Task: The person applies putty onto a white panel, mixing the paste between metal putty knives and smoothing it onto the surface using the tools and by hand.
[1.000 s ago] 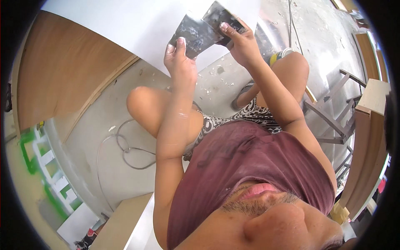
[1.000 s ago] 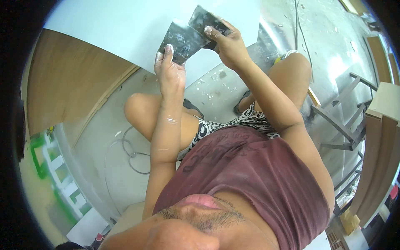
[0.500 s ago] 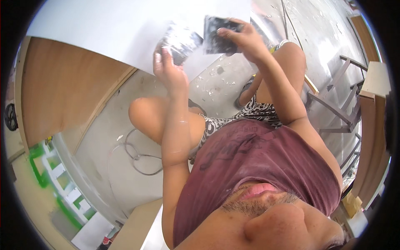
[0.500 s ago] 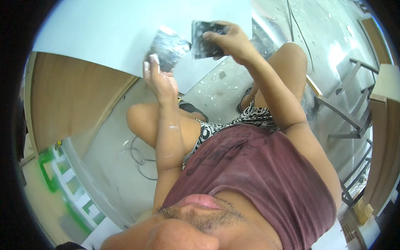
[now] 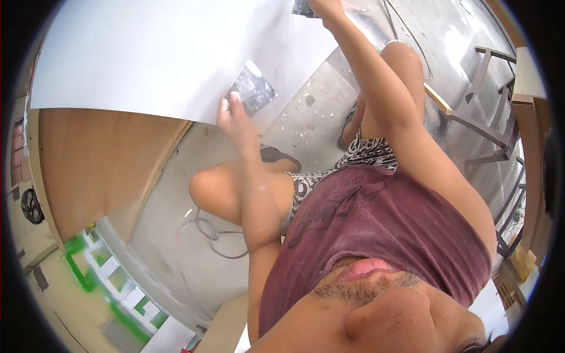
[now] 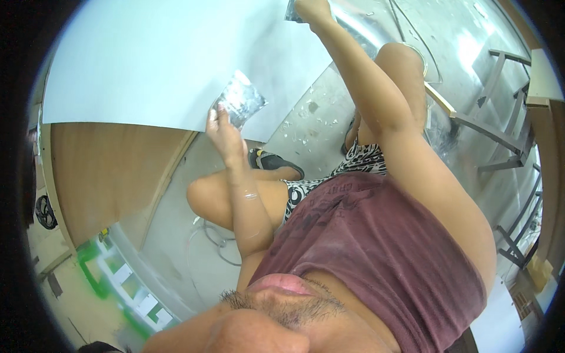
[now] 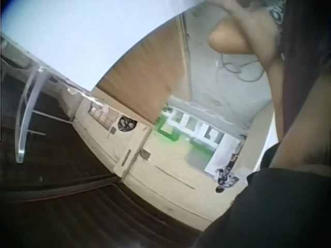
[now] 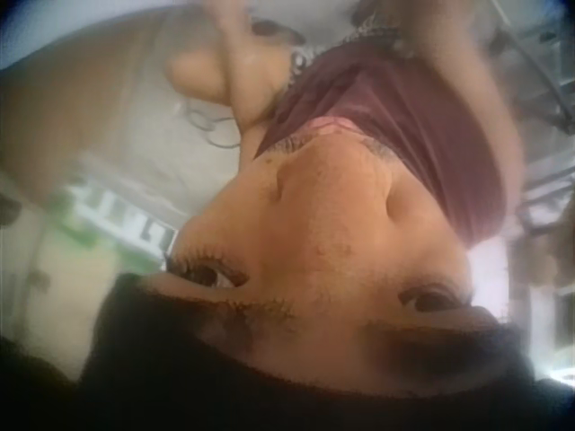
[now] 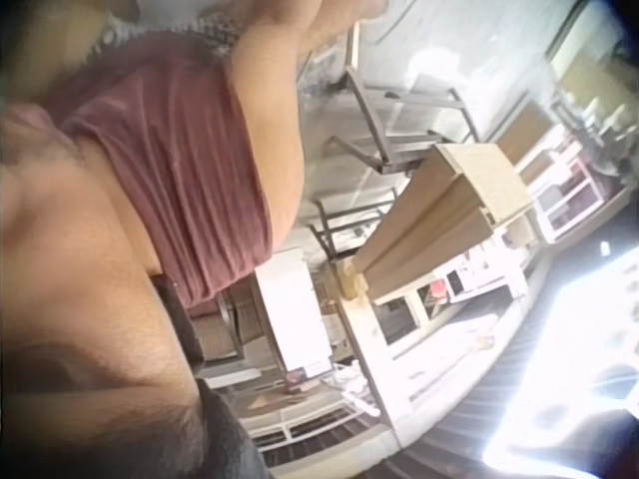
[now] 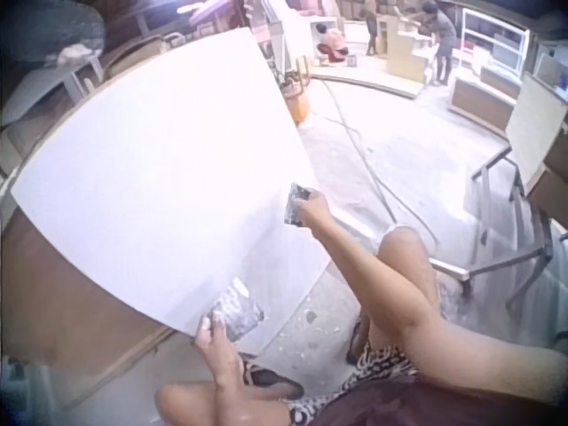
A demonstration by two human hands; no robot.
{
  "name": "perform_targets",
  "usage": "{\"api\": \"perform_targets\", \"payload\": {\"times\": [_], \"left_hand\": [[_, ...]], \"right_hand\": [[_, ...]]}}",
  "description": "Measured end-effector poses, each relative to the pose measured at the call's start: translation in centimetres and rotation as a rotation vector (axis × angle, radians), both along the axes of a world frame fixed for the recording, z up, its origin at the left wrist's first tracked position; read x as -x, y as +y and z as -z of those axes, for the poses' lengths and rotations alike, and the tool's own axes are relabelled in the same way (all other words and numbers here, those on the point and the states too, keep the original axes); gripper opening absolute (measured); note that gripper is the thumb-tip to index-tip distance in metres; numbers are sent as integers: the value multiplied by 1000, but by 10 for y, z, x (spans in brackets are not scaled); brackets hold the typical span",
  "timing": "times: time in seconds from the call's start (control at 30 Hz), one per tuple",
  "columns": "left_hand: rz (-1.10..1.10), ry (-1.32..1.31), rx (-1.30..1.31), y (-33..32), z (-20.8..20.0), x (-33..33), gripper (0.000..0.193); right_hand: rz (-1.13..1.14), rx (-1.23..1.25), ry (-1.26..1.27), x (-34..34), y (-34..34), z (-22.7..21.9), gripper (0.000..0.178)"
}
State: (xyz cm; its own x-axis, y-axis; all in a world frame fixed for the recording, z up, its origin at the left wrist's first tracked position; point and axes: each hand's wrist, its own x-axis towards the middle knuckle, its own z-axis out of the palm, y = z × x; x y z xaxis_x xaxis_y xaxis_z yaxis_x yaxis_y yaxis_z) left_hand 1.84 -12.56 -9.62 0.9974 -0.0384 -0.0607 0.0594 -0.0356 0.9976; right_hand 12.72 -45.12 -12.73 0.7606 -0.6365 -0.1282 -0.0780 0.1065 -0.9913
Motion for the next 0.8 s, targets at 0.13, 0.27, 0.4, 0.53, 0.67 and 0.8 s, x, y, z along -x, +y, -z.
{"api": "perform_targets", "payload": {"times": [0.13,0.27,0.4,0.53,0.67,0.8], "left_hand": [[-77,145,316,0,-9,4,27],[-114,130,280,24,-7,9,29],[-142,204,354,8,-21,13,41],[-141,211,399,23,-21,9,49],[-216,234,417,5,-26,10,47],[-154,188,446,27,-10,7,41]], "right_hand": [[282,394,-99,-19,5,-12,28],[281,592,141,-28,90,-56,39],[188,904,86,1,118,-57,42],[77,703,185,10,93,-47,42],[357,676,-40,-17,13,-17,39],[310,634,48,-21,71,-44,34]]}}
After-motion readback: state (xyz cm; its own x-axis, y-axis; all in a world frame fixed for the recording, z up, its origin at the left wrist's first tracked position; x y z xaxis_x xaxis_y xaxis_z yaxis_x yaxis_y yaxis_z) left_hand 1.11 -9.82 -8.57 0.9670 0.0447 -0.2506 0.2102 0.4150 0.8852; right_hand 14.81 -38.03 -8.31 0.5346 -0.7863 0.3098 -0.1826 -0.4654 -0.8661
